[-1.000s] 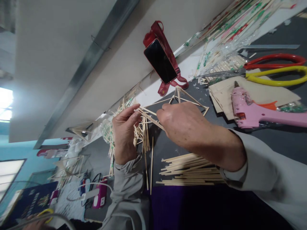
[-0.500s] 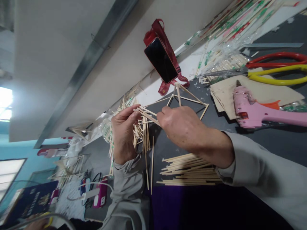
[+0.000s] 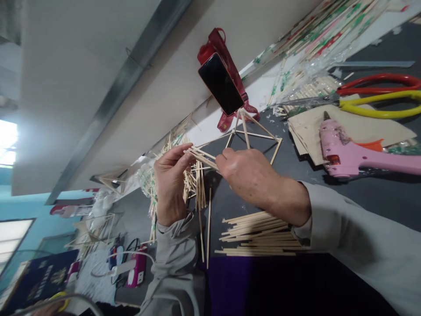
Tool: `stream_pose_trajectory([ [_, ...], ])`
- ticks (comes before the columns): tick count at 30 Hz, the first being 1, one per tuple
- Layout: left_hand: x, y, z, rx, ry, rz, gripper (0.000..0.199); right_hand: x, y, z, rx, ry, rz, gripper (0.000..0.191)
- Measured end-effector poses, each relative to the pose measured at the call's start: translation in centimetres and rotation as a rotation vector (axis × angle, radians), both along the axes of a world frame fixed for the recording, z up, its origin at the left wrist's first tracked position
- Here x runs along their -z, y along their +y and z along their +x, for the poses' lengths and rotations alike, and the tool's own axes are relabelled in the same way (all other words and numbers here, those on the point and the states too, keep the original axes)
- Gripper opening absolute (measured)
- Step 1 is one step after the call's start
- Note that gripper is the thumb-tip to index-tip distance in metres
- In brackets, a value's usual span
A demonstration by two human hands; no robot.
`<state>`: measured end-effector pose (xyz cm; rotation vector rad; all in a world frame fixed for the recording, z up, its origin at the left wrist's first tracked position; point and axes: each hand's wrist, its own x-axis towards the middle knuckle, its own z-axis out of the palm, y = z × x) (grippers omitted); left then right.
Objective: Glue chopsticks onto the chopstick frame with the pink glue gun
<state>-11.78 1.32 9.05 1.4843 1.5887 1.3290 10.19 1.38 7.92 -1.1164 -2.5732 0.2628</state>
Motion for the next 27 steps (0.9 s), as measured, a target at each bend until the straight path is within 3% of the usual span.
stream_pose_trajectory([
  [4, 0.11, 0.12, -0.12, 0.0, -0.022, 0.025, 0.035, 0.18, -0.05, -0.03, -0.001, -0.005, 0.004, 0.02],
  [15, 0.12, 0.3, 0.03, -0.016, -0.02, -0.033, 0.025, 0.82, -0.09, 0.02, -0.002, 0.05, 0.073, 0.02],
  [27, -0.1, 0.02, 0.16, -0.01, -0.001, -0.018, 0.022, 0.97, -0.21, -0.38, -0.011, 0.027, 0.0, 0.021],
])
